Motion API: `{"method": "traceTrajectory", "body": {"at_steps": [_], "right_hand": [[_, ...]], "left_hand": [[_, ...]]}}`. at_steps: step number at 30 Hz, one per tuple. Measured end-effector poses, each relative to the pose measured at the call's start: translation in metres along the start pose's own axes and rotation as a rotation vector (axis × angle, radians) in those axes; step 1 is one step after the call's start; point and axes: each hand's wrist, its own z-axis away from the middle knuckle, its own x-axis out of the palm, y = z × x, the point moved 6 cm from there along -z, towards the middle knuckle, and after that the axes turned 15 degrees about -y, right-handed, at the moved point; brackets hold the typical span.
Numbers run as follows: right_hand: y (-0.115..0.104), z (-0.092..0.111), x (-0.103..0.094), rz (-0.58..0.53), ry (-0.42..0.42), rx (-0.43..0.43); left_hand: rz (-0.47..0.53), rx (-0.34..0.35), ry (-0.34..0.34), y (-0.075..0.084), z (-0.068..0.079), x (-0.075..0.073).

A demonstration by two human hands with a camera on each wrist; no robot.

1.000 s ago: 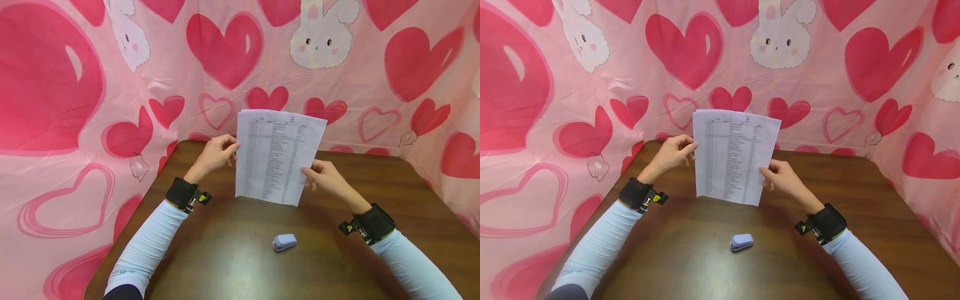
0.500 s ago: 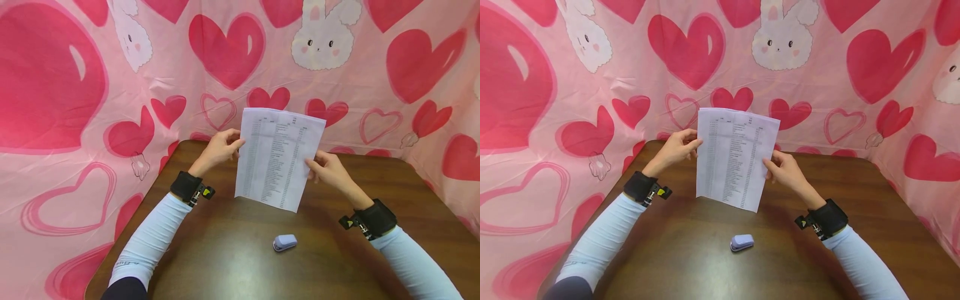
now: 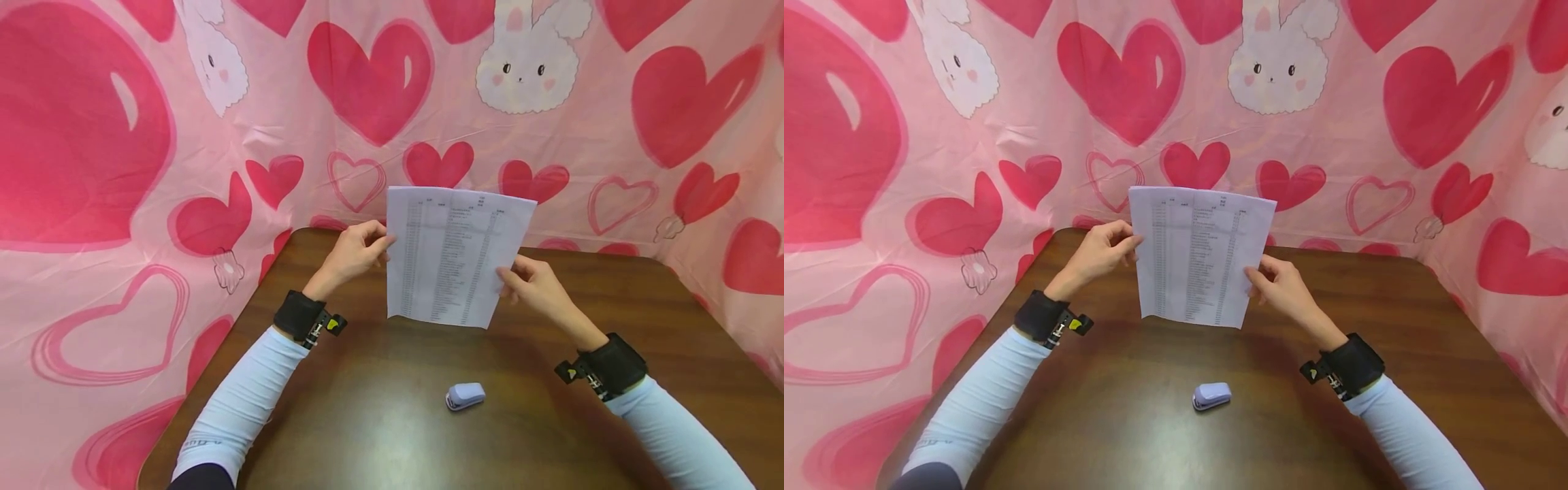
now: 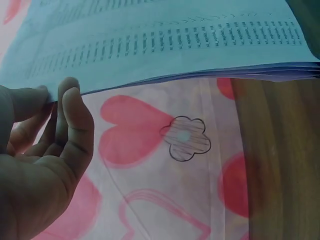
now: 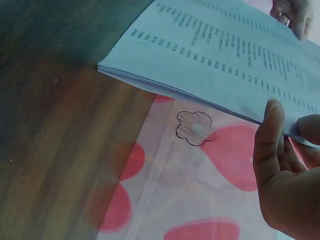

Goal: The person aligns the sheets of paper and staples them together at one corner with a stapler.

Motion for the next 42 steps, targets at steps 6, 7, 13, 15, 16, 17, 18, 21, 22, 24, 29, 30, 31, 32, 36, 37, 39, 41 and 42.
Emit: {"method": "traceTrajectory", "body": {"at_steps": [6, 7, 13, 15, 16, 17, 18, 21, 22, 24, 29, 30, 31, 32, 36, 37, 39, 41, 42], "right_hand": [[-0.002, 0.001, -0.002, 0.0, -0.012, 0.029], [-0.004, 0.001, -0.003, -0.005, -0.017, 0.033], [-0.013, 0.0, -0.009, -0.087, -0.052, 0.041], [-0.015, 0.0, -0.009, -0.112, -0.066, 0.049], [-0.016, 0.001, -0.009, -0.13, -0.073, 0.055], [-0.017, 0.001, -0.009, -0.148, -0.079, 0.062], [-0.017, 0.002, -0.008, -0.17, -0.086, 0.071], [-0.016, 0.002, -0.006, -0.233, -0.099, 0.107], [-0.015, 0.002, -0.004, -0.251, -0.108, 0.119], [-0.014, 0.002, -0.002, -0.267, -0.126, 0.132], [-0.014, 0.0, 0.003, -0.265, -0.141, 0.098], [-0.015, -0.001, 0.003, -0.254, -0.134, 0.086], [-0.015, -0.002, 0.004, -0.242, -0.124, 0.073], [-0.016, -0.002, 0.004, -0.224, -0.112, 0.06], [-0.017, -0.004, 0.006, -0.128, -0.047, 0.011], [-0.017, -0.004, 0.007, -0.105, -0.033, 0.003], [-0.014, -0.005, 0.01, -0.066, -0.02, -0.008], [-0.01, -0.005, 0.015, -0.05, -0.023, -0.006], [-0.01, -0.005, 0.018, -0.043, -0.03, 0.004]], "left_hand": [[0.042, 0.023, 0.016, 0.0, 0.0, -0.005], [0.051, 0.032, 0.019, 0.001, 0.0, -0.006], [0.063, 0.055, 0.053, 0.008, 0.002, -0.016], [0.064, 0.054, 0.058, 0.01, 0.003, -0.018], [0.073, 0.05, 0.058, 0.011, 0.003, -0.019], [0.078, 0.045, 0.057, 0.011, 0.004, -0.02], [0.086, 0.04, 0.053, 0.011, 0.004, -0.021], [0.114, 0.019, 0.028, 0.008, 0.005, -0.023], [0.116, 0.01, 0.018, 0.007, 0.006, -0.023], [0.105, -0.006, -0.006, 0.004, 0.007, -0.024], [0.096, -0.043, -0.044, 0.007, 0.013, -0.024], [0.102, -0.044, -0.045, 0.011, 0.015, -0.025], [0.106, -0.04, -0.045, 0.016, 0.017, -0.025], [0.107, -0.03, -0.045, 0.021, 0.02, -0.026], [0.104, 0.028, -0.059, 0.034, 0.029, -0.025], [0.096, 0.041, -0.065, 0.035, 0.03, -0.024], [0.078, 0.048, -0.071, 0.031, 0.032, -0.022], [0.068, 0.036, -0.078, 0.02, 0.031, -0.018], [0.062, 0.032, -0.081, 0.014, 0.029, -0.016]]}}
